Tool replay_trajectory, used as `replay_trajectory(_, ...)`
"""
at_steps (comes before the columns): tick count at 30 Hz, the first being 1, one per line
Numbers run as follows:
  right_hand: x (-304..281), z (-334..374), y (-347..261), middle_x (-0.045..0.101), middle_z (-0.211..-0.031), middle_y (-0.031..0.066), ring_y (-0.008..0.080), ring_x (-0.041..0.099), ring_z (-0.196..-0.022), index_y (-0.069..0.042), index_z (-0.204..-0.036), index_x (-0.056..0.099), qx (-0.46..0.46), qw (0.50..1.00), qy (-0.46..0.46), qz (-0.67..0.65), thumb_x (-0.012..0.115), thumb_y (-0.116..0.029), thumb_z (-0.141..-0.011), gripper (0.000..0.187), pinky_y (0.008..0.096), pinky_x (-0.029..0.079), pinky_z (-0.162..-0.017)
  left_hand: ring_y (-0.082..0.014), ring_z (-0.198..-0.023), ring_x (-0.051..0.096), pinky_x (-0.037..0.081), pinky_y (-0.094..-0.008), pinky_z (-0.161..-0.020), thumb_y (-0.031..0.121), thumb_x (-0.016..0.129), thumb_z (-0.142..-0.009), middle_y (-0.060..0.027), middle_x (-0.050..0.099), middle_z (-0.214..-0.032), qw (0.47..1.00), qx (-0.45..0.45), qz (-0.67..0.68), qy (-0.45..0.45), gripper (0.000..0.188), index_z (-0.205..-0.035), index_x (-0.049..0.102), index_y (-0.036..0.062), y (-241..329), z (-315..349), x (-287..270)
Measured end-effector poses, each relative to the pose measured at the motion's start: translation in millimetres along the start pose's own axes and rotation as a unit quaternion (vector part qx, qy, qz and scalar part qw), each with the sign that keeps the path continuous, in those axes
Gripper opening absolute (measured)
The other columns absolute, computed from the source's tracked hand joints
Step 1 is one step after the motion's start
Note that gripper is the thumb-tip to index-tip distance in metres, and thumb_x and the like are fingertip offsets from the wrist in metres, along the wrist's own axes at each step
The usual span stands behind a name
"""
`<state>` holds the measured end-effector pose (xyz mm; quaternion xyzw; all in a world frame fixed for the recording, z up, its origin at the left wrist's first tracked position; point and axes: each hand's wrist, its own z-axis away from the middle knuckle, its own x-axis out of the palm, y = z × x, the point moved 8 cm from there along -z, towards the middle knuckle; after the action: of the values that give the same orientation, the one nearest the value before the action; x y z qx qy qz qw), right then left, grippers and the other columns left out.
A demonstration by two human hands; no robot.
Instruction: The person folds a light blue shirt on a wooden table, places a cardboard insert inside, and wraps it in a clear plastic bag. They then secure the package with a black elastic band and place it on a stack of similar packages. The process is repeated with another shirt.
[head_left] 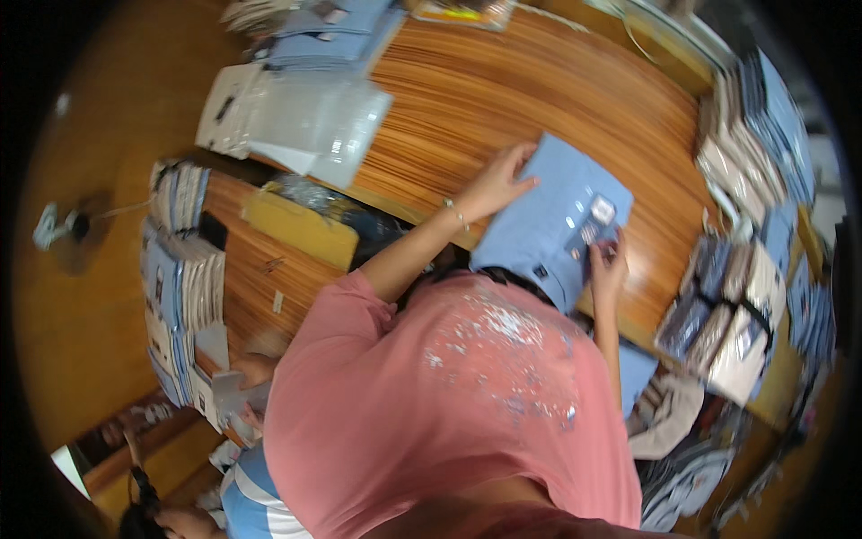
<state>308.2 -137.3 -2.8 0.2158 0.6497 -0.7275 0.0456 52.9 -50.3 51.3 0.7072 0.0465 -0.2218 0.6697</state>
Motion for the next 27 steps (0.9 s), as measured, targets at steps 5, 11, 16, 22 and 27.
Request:
replay_trajectory(5, -31, 9, -46, 0.053, -0.088, 0.0043, 0.0109, 0.046, -0.069, -0.003, -0.128, 0.044, -0.059, 0.993, 0.057, 0.083, 0.062, -0.006, -0.081, 0.051, 0.0228, 0.04, -0.059, -0.0354, -0.109, 0.045, 0.034, -0.0433, -0.095, 0.017, 0.06, -0.08, -0.0198, 0.051, -0.114, 0.866, 0.152, -0.295, 0.373, 0.037, -0.113, 0.052, 0.0014, 10, -65, -243)
replay_trajectory(11, -43, 23, -37, 0.055, -0.085, 0.0035, 0.0097, 0.05, -0.072, -0.002, -0.12, 0.052, 0.012, 0.998, 0.028, 0.056, 0.057, -0.008, -0.086, 0.035, 0.0217, 0.04, -0.06, -0.0351, -0.114, 0.046, 0.035, -0.0501, -0.094, 0.029, 0.07, -0.069, -0.0191, 0.053, -0.118, 0.642, -0.052, -0.531, 0.55, 0.039, -0.101, 0.063, 0.0089, -95, -99, -423)
replay_trajectory(16, -45, 24, -39, 0.056, -0.083, 0.0017, 0.0083, 0.052, -0.072, 0.0, -0.113, 0.056, 0.058, 0.997, 0.029, -0.041, 0.057, -0.012, -0.088, 0.028, 0.0202, 0.041, -0.061, -0.0259, -0.097, 0.057, 0.038, -0.0476, -0.089, 0.023, 0.066, -0.075, -0.0061, 0.065, -0.089, 0.762, -0.031, -0.426, 0.486, 0.017, -0.084, 0.066, 0.0088, -45, -90, -415)
replay_trajectory(22, 41, -21, -122, 0.053, -0.124, 0.0122, 0.0216, 0.052, -0.113, -0.002, -0.128, 0.044, 0.093, 0.954, -0.121, -0.258, 0.052, -0.033, -0.09, 0.05, 0.0337, 0.043, -0.09, -0.0237, -0.108, 0.053, 0.03, -0.0473, -0.099, 0.009, 0.062, -0.076, -0.002, 0.063, -0.103, 0.842, 0.319, -0.342, 0.268, 0.015, -0.091, 0.065, 0.0115, 98, -39, -151)
replay_trajectory(27, 83, -76, -104, 0.054, -0.111, 0.0137, 0.0288, 0.055, -0.106, -0.003, -0.124, 0.04, 0.14, 0.839, -0.131, -0.509, 0.056, -0.015, -0.088, 0.041, 0.0389, 0.05, -0.082, -0.0267, -0.124, 0.04, 0.021, -0.054, -0.104, 0.02, 0.061, -0.081, -0.0069, 0.051, -0.125, 0.868, 0.416, -0.269, -0.024, 0.024, -0.103, 0.063, 0.0117, 112, 30, 16)
